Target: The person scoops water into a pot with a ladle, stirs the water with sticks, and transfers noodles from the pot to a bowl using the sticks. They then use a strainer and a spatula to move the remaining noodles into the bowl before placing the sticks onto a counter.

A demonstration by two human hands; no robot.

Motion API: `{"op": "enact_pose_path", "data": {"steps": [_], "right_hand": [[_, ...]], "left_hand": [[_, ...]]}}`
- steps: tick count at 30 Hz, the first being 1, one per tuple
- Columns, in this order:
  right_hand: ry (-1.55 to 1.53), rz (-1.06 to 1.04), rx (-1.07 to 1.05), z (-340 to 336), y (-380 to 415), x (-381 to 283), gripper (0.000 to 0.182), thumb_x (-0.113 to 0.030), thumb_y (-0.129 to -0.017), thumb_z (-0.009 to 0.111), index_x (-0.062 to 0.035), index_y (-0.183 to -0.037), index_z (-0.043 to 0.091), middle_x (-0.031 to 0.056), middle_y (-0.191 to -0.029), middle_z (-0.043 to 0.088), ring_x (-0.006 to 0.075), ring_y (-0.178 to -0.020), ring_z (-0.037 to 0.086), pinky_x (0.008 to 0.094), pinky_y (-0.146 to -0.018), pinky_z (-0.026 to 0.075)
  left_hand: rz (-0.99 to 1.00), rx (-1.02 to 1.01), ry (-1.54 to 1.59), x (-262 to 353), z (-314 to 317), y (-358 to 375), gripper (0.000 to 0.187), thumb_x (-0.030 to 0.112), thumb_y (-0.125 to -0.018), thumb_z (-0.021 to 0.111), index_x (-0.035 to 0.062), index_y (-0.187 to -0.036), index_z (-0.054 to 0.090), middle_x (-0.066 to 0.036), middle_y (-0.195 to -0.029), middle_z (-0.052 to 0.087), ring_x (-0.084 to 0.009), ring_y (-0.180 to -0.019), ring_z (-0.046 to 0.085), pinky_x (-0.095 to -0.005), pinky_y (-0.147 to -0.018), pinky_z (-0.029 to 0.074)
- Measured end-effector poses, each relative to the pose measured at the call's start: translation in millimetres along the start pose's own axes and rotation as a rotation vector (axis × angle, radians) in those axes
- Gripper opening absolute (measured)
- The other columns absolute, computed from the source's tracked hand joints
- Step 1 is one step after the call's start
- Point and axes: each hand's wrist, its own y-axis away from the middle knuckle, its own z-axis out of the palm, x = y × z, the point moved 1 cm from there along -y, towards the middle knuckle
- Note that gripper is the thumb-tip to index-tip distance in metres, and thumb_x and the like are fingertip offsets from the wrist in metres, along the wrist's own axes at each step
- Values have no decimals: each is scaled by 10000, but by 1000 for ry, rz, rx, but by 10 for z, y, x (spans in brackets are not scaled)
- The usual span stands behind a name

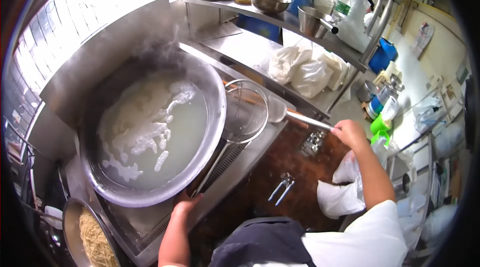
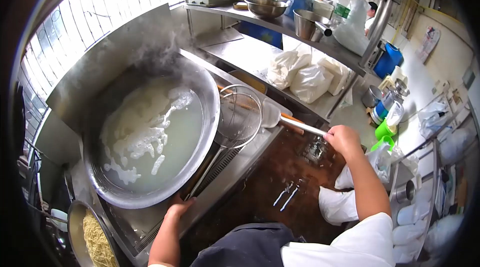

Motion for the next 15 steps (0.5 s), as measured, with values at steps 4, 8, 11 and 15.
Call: {"op": "enact_pose_path", "data": {"steps": [4,8,11,15], "right_hand": [[20,-112,-127,139,-506,-16,258,-393,-784,654,-152,-850,718,104,-824,683,309,-803,645,422,-727,503],[30,-158,-130,279,-770,-196,250,-394,-793,653,-154,-824,718,102,-794,679,307,-787,646,409,-713,504],[-17,-208,-176,563,-1008,-141,248,-383,-797,653,-144,-815,715,100,-780,678,294,-771,651,402,-694,507],[-133,-212,-341,1062,-1314,112,277,-368,-830,638,-101,-807,709,94,-646,649,203,-623,658,357,-602,507]], "left_hand": [[46,-24,-42,-98,129,-212,800,480,-681,754,33,-1295,502,-182,-1270,562,-309,-1209,507,-364,-1030,378],[64,-87,-20,164,3,-152,775,507,-705,708,27,-1283,515,-180,-1255,569,-312,-1197,512,-364,-1018,384],[1,-231,-90,246,-40,-48,728,502,-750,601,47,-1307,490,-202,-1289,535,-279,-1206,500,-335,-1030,370],[-29,-366,-153,679,-76,171,564,532,-680,677,-16,-811,685,-199,-784,672,-298,-742,663,-403,-695,502]]}}
